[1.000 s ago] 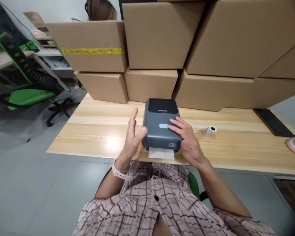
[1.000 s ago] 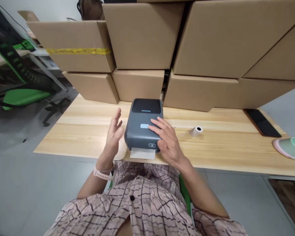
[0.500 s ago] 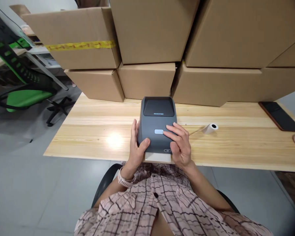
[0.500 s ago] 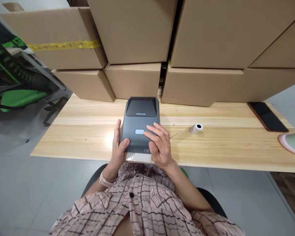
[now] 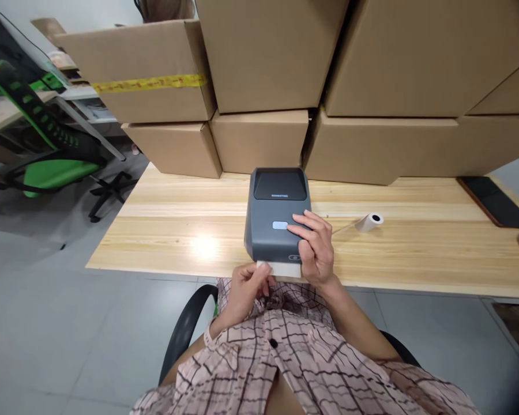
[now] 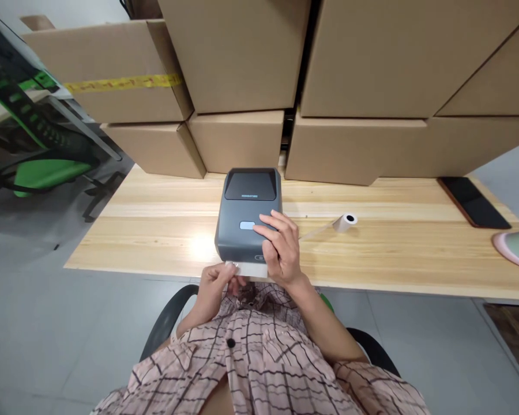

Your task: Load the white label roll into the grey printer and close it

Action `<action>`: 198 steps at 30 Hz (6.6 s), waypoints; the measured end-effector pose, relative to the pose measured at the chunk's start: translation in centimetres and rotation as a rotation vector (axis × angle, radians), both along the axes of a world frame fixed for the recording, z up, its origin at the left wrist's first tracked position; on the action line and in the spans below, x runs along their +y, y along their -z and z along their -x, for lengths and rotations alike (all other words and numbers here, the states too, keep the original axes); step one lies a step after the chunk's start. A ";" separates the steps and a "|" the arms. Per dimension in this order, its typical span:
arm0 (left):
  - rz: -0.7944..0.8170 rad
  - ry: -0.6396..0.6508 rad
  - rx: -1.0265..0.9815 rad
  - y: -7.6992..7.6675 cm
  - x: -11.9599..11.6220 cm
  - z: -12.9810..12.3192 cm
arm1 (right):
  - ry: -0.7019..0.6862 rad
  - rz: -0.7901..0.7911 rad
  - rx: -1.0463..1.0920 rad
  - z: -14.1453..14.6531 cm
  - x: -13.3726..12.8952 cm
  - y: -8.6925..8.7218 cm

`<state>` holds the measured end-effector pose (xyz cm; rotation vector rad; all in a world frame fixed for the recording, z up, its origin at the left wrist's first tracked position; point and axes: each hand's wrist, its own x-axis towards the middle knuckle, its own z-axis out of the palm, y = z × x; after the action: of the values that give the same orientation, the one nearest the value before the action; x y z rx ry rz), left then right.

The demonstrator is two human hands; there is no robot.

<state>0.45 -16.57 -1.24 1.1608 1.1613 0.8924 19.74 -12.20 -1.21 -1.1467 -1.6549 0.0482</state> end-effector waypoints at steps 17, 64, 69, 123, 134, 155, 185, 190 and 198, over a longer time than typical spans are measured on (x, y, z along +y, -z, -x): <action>-0.331 -0.243 0.088 0.9 1.3 1.2 | -0.151 0.159 -0.564 -1.8 1.2 -6.6; -0.320 0.127 0.265 -1.7 16.5 1.6 | 0.119 -0.066 -0.378 -2.4 13.9 -12.9; -0.287 0.134 0.410 -2.1 15.9 1.7 | -0.345 0.415 -0.754 -1.5 11.4 -11.2; -0.244 0.187 0.278 -2.3 15.9 1.5 | -0.507 0.669 -0.036 -11.0 3.2 -8.4; -0.286 0.205 0.328 -2.4 16.0 1.6 | -0.291 0.382 -0.693 -0.7 8.4 -6.0; -0.255 0.209 0.268 -2.7 15.7 1.6 | -0.295 0.182 -0.482 -1.4 -2.6 -4.5; -0.470 -0.148 -0.051 -3.0 12.1 1.6 | -0.224 -0.027 -0.137 -2.0 0.1 -4.4; -0.225 -0.057 -0.066 -2.5 7.9 -0.2 | -0.147 -0.079 -0.129 -1.1 -0.7 -1.5; -0.250 -0.103 -0.117 -1.9 8.2 -0.7 | -0.101 -0.066 -0.002 -0.1 -0.6 -0.4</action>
<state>1.13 -8.33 0.66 1.2397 1.0422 1.1951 19.80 -12.78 -0.76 -1.0129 -1.7030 0.0567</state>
